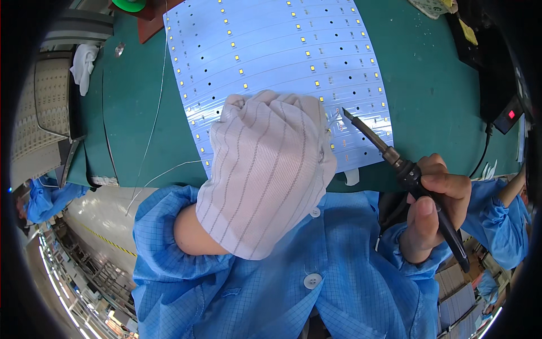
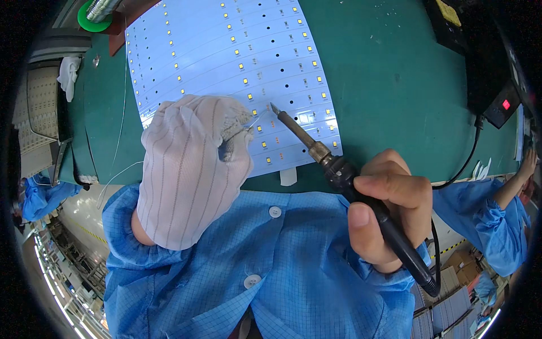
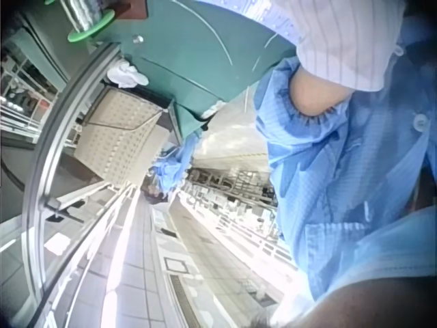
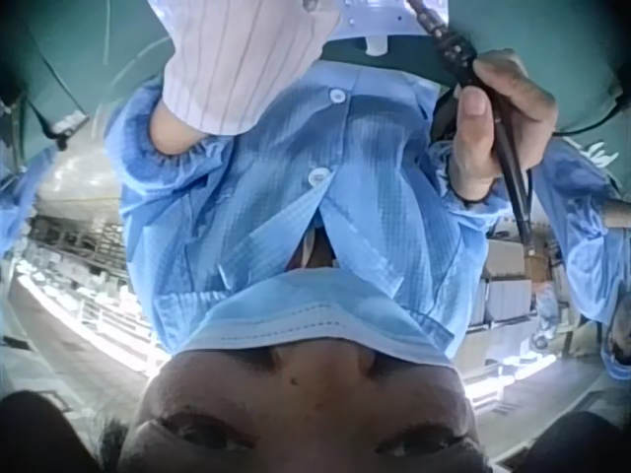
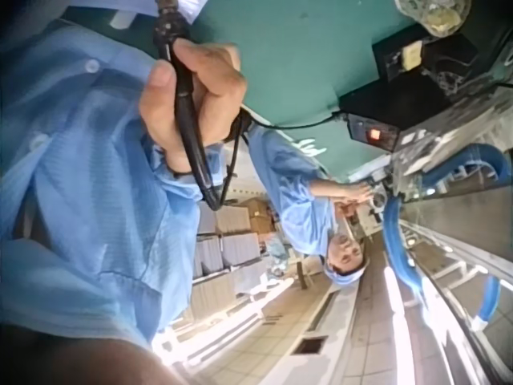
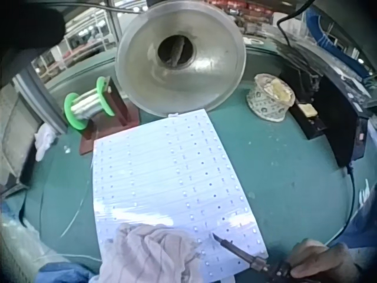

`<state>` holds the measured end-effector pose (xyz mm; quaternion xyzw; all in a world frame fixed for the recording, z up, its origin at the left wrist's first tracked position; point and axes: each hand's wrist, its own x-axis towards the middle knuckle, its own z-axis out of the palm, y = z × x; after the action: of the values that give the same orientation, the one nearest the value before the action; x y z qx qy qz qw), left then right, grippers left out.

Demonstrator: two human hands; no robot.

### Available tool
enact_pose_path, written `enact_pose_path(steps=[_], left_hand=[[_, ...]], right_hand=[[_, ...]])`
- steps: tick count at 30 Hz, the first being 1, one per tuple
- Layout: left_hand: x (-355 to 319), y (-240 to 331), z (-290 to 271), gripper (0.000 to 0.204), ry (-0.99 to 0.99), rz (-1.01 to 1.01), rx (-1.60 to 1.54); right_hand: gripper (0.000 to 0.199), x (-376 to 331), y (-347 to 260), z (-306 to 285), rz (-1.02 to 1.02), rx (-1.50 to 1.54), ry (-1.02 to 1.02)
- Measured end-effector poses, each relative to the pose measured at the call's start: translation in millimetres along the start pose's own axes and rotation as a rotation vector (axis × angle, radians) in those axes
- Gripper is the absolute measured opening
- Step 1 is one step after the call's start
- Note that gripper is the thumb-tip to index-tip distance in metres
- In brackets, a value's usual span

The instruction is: The person aligns an LED circuit board on the workbench, feeds soldering wire from a spool, and solders connection points across the board using a soldering iron and the wire.

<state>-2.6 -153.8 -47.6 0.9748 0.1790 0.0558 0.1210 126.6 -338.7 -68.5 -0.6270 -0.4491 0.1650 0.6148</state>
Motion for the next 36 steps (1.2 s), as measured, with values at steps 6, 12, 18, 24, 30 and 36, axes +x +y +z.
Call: enact_pose_path(steps=[6, 12, 18, 24, 30, 36], left_hand=[[2.2, 2.6, 0.0, 0.025, 0.027, 0.014, 0.024], [2.6, 2.3, 1.8, 0.026, -0.001, 0.016, 0.093], [3.5, 5.0, 1.8, 0.023, -0.035, -0.031, 0.195], [6.2, 2.7, 12.3, 0.022, 0.029, 0.022, 0.078], [-1.1, 2.8, 6.5, 0.021, 0.018, 0.024, 0.144], [-4.2, 5.0, 5.7, 0.021, 0.038, -0.016, 0.156]], right_hand=[[0.026, 1.2, -1.2, 0.3, -0.019, -0.031, -0.003], [0.025, 5.1, -1.3, 2.1, -0.026, -0.034, -0.009], [0.026, 9.3, -1.0, -1.4, -0.008, -0.028, -0.019], [0.025, 4.4, 2.4, -3.4, -0.007, -0.033, -0.014], [0.026, -2.6, -2.5, 0.9, -0.052, -0.067, -0.073], [0.029, -12.5, -0.4, 11.5, -0.173, -0.106, -0.085]])
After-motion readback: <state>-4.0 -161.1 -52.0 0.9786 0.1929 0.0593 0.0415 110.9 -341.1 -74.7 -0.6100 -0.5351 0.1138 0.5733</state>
